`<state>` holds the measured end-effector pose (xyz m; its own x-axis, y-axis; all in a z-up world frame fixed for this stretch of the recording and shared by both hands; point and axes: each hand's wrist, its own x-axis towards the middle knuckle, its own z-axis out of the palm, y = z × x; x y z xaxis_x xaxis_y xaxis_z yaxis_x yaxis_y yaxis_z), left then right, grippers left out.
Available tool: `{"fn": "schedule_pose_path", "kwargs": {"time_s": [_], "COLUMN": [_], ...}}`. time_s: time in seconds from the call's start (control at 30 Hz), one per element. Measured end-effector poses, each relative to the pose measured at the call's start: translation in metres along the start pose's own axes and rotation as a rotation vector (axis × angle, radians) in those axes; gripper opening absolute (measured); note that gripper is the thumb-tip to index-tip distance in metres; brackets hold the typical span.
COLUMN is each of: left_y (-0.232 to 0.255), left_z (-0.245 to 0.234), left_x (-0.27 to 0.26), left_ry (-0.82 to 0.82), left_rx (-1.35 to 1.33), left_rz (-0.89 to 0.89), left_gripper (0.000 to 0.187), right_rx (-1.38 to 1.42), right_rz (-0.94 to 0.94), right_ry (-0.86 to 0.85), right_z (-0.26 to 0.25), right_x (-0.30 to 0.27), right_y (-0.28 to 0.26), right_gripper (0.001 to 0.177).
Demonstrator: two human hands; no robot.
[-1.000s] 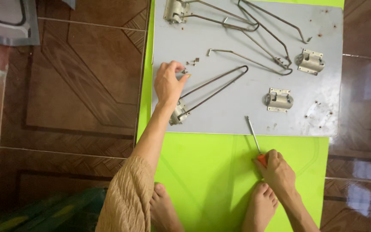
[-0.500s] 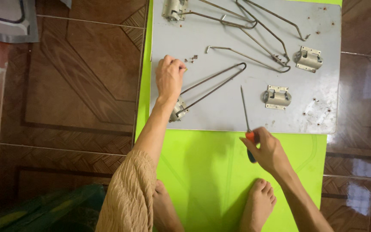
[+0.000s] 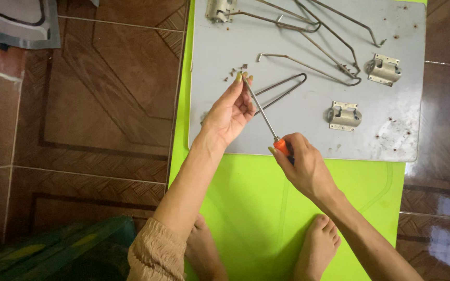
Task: The person assembles metal furniture components on a green mat. They use a screwdriver to attach metal rods to metal brackets, handling several parts and screws one at a time.
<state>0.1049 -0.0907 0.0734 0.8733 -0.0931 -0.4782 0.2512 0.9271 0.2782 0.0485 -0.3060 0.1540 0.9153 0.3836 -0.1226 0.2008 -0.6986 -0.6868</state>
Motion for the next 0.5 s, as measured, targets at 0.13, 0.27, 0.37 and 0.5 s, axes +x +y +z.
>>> {"fn": "schedule_pose_path", "kwargs": {"time_s": [0.13,0.27,0.37,0.5], "left_y": [0.005,0.008,0.008,0.011], "left_z": [-0.003,-0.003,-0.002,-0.003], "left_x": [-0.001,-0.002,-0.005,-0.010], "left_ry": [-0.009,-0.042,0.015,-0.020], "left_rx": [-0.034,-0.028,-0.032,0.056], "left_rz": [-0.020,-0.020,-0.030,-0.001], "left_gripper": [0.027,0.028,0.026,0.029], "right_rx": [-0.031,-0.050,-0.060,-0.061], "right_rz": [0.004,-0.014,-0.026,-0.026], "right_ry": [-0.011,0.007,0.014,0.019], "right_z": [-0.001,-0.002,-0.002,-0.005], "right_x": [-0.002,-0.002,-0.003,-0.005], "right_y": [-0.007,-0.011,-0.013,-0.016], "right_gripper": [0.028,0.028,0.028,0.026]}}
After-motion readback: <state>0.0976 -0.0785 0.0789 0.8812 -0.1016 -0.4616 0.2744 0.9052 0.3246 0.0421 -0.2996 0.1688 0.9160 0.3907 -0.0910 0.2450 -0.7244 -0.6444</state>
